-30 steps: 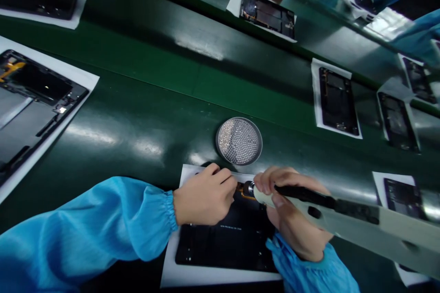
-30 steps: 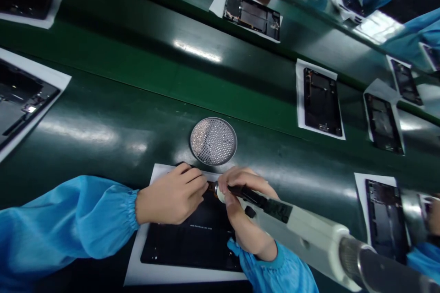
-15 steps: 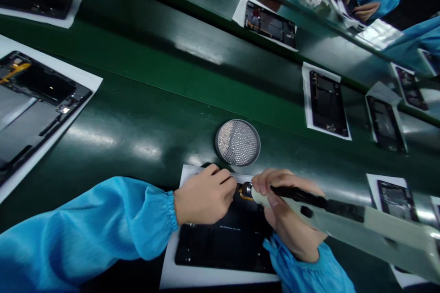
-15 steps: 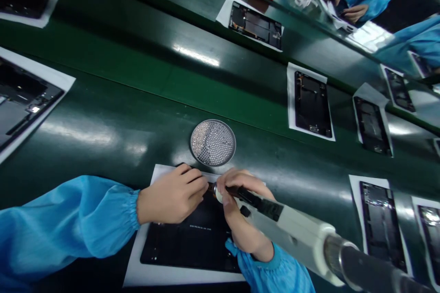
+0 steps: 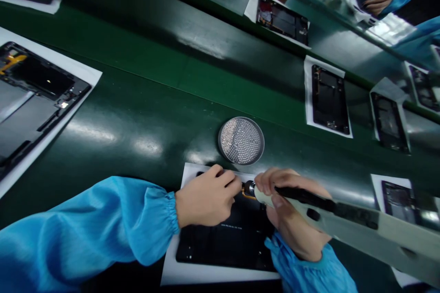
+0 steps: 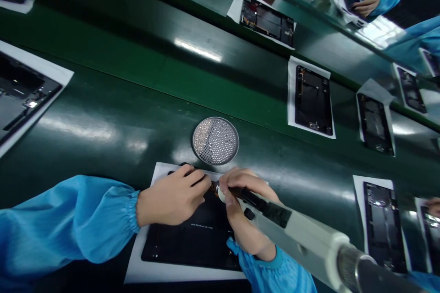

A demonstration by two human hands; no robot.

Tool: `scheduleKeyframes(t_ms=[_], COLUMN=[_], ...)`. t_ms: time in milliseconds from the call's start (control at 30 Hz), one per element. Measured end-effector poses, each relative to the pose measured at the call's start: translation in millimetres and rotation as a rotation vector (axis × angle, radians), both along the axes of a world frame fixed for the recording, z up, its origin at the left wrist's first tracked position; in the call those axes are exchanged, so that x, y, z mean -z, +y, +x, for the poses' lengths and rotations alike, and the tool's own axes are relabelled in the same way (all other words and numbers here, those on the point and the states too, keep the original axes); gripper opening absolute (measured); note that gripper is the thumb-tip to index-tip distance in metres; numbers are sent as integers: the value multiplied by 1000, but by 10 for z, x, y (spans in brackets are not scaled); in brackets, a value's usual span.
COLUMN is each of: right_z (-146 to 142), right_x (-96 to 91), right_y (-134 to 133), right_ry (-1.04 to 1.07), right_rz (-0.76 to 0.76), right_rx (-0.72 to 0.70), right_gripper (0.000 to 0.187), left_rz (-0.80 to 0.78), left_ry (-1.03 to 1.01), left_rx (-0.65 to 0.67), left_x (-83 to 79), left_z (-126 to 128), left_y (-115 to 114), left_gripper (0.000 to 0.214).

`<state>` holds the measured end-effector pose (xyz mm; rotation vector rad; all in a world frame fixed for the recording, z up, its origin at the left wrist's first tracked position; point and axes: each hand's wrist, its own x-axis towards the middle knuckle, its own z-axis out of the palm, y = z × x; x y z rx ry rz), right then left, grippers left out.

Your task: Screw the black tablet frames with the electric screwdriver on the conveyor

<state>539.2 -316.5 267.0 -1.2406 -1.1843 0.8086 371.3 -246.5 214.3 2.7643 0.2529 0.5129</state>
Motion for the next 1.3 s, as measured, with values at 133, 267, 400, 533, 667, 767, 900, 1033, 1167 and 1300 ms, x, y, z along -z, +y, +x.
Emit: scheduleKeyframes(t_ms=[133,267,400,533,667,767,900,1033,1167,1300], right_z=[4,20,-18,-63,-68,-64,-61,-80,-107,-113], right_x=[10,-107,-185,-92,-3,21,25,-4,-22,-16], right_y=[-25,50,281,481,524,518,521,548,568,569], right_ry=[10,52,145,147,130,128,118,96,136,141], right_rz=[5,38,115,110,74,80,49,48,83,88], right_rx=[-5,45,89,80,77,91,108,107,117,112], right_gripper=[24,29,26,24,23,22,22,20,21,24], left_rz=[7,69,108,80,12,-82,-112,-69,-50,-40], left_ry=[-13,-34,-40,7,12,46,39,9,-4,1], left_rx=[-5,-4,-5,-25,-58,-88,-112,-86,-71,-66], left_x=[5,-9,-28,-26,-60,-112,-130,-83,-48,-52], left_z=[-1,-9,-26,-23,-8,0,11,13,3,-2], left_y=[0,6,-3,-34,-53,-49,-45,-57,-62,-60], left_gripper=[16,20,25,26,25,21,20,22,24,25])
